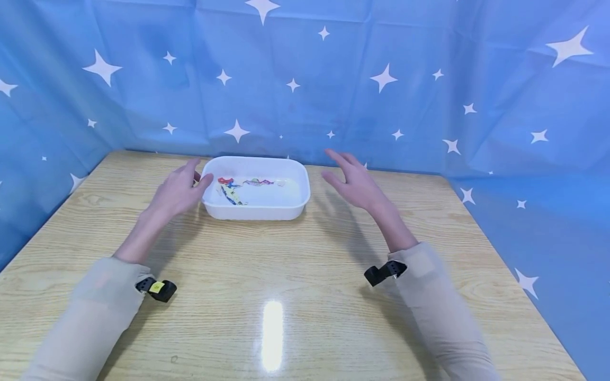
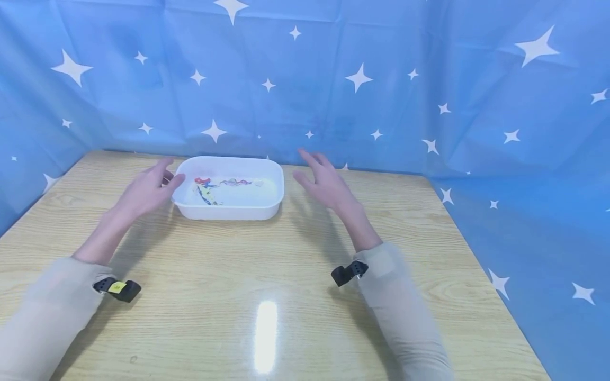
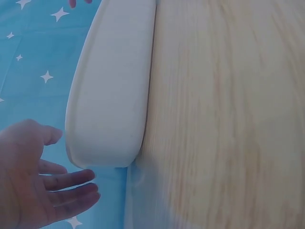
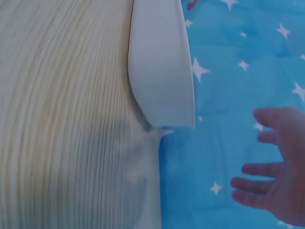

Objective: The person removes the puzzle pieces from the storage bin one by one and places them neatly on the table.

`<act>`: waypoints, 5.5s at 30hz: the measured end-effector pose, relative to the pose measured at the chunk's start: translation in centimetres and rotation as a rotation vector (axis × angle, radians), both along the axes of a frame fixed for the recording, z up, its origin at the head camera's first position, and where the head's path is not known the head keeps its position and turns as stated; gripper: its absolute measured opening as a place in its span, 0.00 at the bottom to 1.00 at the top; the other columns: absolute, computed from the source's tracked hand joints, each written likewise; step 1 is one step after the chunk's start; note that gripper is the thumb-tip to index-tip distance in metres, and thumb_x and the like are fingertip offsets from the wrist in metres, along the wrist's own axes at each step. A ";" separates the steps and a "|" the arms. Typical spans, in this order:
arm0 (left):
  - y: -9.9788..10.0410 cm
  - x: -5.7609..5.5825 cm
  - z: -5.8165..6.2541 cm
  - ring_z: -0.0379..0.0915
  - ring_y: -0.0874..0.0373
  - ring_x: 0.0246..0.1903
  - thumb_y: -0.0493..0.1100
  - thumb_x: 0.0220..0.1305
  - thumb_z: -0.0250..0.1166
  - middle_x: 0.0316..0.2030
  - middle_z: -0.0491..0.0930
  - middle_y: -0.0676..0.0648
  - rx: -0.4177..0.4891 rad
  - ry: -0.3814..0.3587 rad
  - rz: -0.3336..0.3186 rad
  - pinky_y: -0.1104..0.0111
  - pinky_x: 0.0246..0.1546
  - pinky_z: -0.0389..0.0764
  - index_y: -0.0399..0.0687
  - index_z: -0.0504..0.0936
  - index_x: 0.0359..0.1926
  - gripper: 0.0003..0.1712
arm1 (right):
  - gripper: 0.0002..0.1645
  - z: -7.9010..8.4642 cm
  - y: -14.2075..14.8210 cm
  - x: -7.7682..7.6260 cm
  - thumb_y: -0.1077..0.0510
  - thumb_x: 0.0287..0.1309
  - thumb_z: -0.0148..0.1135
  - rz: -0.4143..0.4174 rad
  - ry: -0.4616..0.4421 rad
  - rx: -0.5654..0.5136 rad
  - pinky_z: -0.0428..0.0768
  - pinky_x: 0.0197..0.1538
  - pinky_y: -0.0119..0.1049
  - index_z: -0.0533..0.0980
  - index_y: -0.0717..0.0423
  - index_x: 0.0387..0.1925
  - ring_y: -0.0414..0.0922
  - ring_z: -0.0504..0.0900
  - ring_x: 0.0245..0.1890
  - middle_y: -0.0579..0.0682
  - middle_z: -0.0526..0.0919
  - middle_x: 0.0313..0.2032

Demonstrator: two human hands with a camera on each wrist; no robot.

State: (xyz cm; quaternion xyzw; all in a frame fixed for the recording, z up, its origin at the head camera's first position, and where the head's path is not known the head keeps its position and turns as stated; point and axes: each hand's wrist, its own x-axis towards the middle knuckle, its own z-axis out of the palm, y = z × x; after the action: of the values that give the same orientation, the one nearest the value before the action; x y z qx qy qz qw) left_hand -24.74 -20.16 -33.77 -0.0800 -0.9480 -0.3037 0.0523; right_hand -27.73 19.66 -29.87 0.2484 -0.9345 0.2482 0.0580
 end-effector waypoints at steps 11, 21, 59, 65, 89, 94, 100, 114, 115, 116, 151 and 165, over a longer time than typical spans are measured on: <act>-0.3 -0.9 -0.8 0.72 0.41 0.38 0.41 0.77 0.49 0.39 0.76 0.32 0.062 0.041 -0.028 0.50 0.42 0.74 0.21 0.63 0.68 0.29 | 0.35 0.0 -4.6 -0.4 0.46 0.76 0.53 0.063 -0.028 -0.019 0.72 0.64 0.51 0.60 0.52 0.77 0.54 0.72 0.64 0.57 0.66 0.71; -1.1 -1.0 -1.9 0.70 0.49 0.32 0.39 0.74 0.56 0.30 0.75 0.42 0.138 0.085 -0.086 0.66 0.33 0.69 0.27 0.76 0.58 0.20 | 0.30 -0.7 -7.0 -0.9 0.53 0.75 0.55 0.120 -0.049 -0.074 0.76 0.60 0.46 0.66 0.61 0.72 0.55 0.79 0.56 0.59 0.74 0.64; 2.7 -0.1 -1.7 0.74 0.56 0.28 0.39 0.75 0.57 0.33 0.79 0.39 0.247 0.003 -0.103 0.74 0.25 0.74 0.26 0.71 0.64 0.24 | 0.18 -4.6 -16.2 -1.9 0.48 0.61 0.72 -0.039 -0.404 0.046 0.73 0.36 0.31 0.81 0.59 0.39 0.43 0.76 0.32 0.47 0.80 0.30; 2.5 -0.2 -1.8 0.75 0.51 0.30 0.40 0.75 0.57 0.33 0.79 0.39 0.249 -0.003 -0.101 0.74 0.25 0.74 0.27 0.72 0.65 0.24 | 0.19 -5.0 -17.3 -1.7 0.44 0.59 0.73 -0.051 -0.371 0.186 0.69 0.31 0.31 0.81 0.56 0.31 0.42 0.74 0.26 0.44 0.76 0.24; 2.5 -0.3 -1.9 0.79 0.44 0.34 0.40 0.76 0.57 0.36 0.80 0.37 0.258 -0.036 -0.096 0.74 0.27 0.76 0.26 0.69 0.67 0.26 | 0.10 -4.0 -16.4 -1.2 0.57 0.63 0.71 -0.032 -0.409 0.002 0.77 0.36 0.29 0.82 0.62 0.37 0.41 0.79 0.25 0.52 0.84 0.30; 2.5 -0.3 -1.8 0.78 0.48 0.33 0.40 0.76 0.57 0.35 0.79 0.38 0.255 -0.035 -0.091 0.74 0.27 0.75 0.27 0.70 0.67 0.26 | 0.11 -3.4 -15.6 -1.1 0.56 0.64 0.69 -0.019 -0.424 -0.077 0.81 0.34 0.29 0.81 0.63 0.37 0.42 0.83 0.23 0.53 0.85 0.29; 2.6 -0.3 -1.9 0.76 0.52 0.30 0.40 0.75 0.57 0.33 0.78 0.40 0.251 -0.018 -0.090 0.74 0.25 0.74 0.27 0.71 0.65 0.25 | 0.11 -3.1 -14.2 -1.3 0.60 0.66 0.67 -0.025 -0.452 -0.183 0.85 0.37 0.34 0.79 0.66 0.41 0.45 0.86 0.26 0.56 0.85 0.32; 2.6 -0.3 -1.9 0.79 0.42 0.34 0.39 0.75 0.57 0.35 0.78 0.38 0.272 -0.036 -0.083 0.73 0.25 0.75 0.26 0.70 0.66 0.25 | 0.12 -1.8 -11.3 -1.8 0.62 0.73 0.57 -0.065 -0.434 -0.278 0.84 0.48 0.43 0.76 0.68 0.51 0.47 0.87 0.33 0.60 0.85 0.41; 2.6 -0.3 -1.9 0.79 0.42 0.34 0.39 0.75 0.57 0.35 0.78 0.38 0.272 -0.039 -0.082 0.73 0.25 0.75 0.26 0.70 0.66 0.25 | 0.12 -1.7 -11.0 -1.9 0.63 0.72 0.57 -0.063 -0.434 -0.300 0.84 0.49 0.45 0.76 0.68 0.51 0.48 0.87 0.33 0.61 0.85 0.41; 2.6 -0.3 -1.9 0.79 0.43 0.34 0.39 0.75 0.57 0.35 0.78 0.38 0.274 -0.043 -0.082 0.73 0.25 0.75 0.26 0.70 0.66 0.25 | 0.12 -1.7 -10.7 -1.9 0.63 0.72 0.57 -0.061 -0.435 -0.322 0.84 0.49 0.46 0.76 0.69 0.51 0.49 0.87 0.33 0.62 0.85 0.41; 2.5 0.0 -1.8 0.77 0.42 0.35 0.40 0.76 0.57 0.36 0.76 0.38 0.301 -0.061 -0.063 0.72 0.25 0.75 0.28 0.69 0.68 0.26 | 0.18 -1.8 0.8 -3.6 0.57 0.75 0.55 -0.260 -0.373 -0.312 0.85 0.40 0.42 0.77 0.73 0.46 0.42 0.81 0.26 0.65 0.82 0.36; 2.5 -0.5 -2.2 0.76 0.47 0.32 0.40 0.76 0.57 0.35 0.76 0.39 0.310 -0.048 -0.062 0.73 0.26 0.75 0.28 0.69 0.67 0.26 | 0.17 -3.8 3.5 -4.6 0.65 0.75 0.48 -0.329 -0.438 -0.203 0.85 0.47 0.45 0.74 0.78 0.53 0.51 0.85 0.33 0.64 0.81 0.37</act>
State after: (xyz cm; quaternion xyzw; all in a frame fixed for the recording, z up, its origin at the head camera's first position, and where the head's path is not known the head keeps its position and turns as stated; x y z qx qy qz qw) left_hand -25.21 -17.66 -36.02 -0.0926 -0.8878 -0.4498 0.0319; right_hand -32.36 23.19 -33.69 0.0271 -0.9229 0.3754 -0.0814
